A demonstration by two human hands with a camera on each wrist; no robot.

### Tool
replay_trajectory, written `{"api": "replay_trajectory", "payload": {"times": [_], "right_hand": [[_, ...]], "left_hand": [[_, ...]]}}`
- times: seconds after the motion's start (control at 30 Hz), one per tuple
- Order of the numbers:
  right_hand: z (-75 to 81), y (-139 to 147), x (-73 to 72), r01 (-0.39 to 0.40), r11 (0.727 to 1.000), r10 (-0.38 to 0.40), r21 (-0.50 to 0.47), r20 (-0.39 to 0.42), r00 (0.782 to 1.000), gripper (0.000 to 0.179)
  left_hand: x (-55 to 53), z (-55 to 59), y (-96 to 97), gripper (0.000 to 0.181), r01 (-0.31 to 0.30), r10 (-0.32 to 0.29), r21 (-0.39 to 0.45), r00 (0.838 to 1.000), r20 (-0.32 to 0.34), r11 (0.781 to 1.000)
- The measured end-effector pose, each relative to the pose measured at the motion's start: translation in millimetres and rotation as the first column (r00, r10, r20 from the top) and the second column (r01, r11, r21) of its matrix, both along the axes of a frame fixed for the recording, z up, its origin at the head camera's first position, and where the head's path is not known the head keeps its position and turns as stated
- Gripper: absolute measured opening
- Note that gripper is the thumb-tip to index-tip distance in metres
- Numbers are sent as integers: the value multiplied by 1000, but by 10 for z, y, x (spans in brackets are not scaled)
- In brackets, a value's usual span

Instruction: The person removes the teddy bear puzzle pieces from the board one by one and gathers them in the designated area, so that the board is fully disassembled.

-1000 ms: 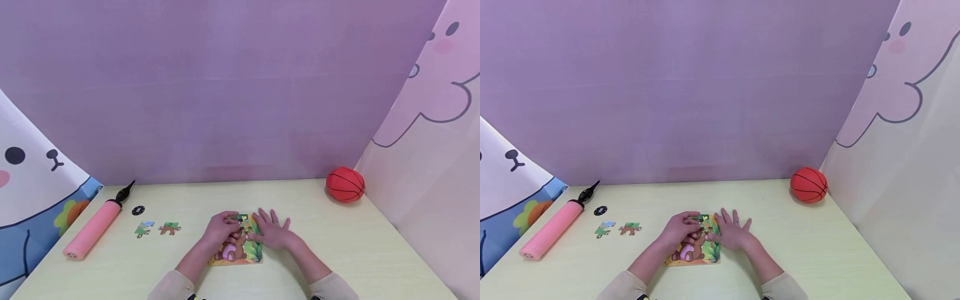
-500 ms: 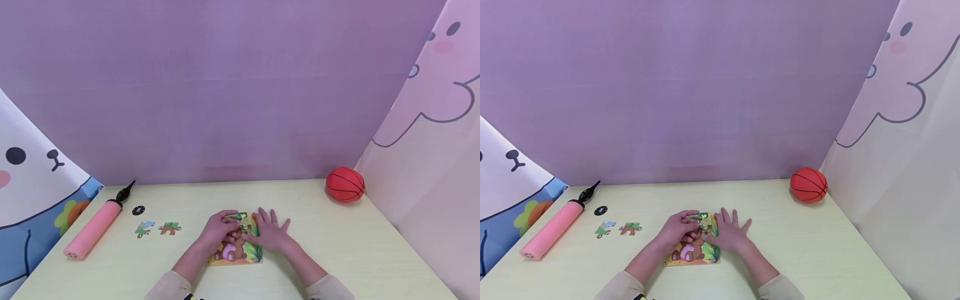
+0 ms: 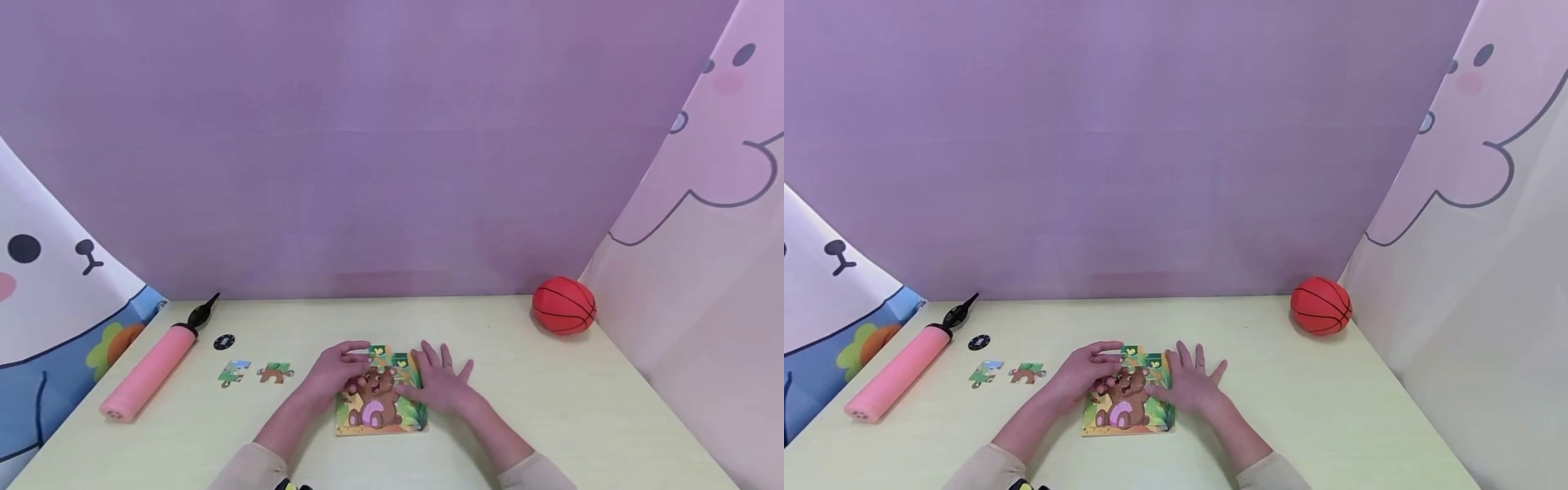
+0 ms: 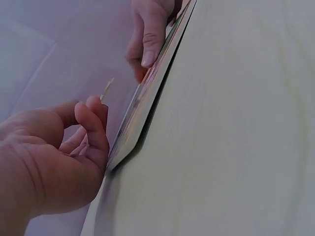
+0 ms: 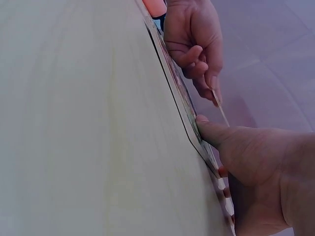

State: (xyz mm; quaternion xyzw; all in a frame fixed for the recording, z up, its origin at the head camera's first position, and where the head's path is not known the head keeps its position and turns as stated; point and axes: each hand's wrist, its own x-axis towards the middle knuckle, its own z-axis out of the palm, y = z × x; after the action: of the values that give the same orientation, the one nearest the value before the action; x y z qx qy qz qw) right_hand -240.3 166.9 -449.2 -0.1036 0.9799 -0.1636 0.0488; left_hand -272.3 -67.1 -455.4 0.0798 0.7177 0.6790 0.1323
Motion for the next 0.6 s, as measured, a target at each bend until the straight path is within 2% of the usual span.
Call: {"api": "replay_trajectory", "payload": {"times": [0.13, 0.4, 0.6], "right_hand": [[2, 6, 9, -7, 1000, 7, -16, 10, 1000, 90], [-39, 27, -4, -22, 999, 22, -34, 8, 1000, 91], [-56, 27, 5, -31, 999, 32, -31, 7, 999, 92]], "left_hand": [[9, 4, -129, 50, 7, -7, 3, 1000, 1, 1000], [42, 33, -447, 49, -52, 52, -89, 999, -2, 995], [68, 24, -670, 50, -74, 76, -140, 997, 10, 987]]}}
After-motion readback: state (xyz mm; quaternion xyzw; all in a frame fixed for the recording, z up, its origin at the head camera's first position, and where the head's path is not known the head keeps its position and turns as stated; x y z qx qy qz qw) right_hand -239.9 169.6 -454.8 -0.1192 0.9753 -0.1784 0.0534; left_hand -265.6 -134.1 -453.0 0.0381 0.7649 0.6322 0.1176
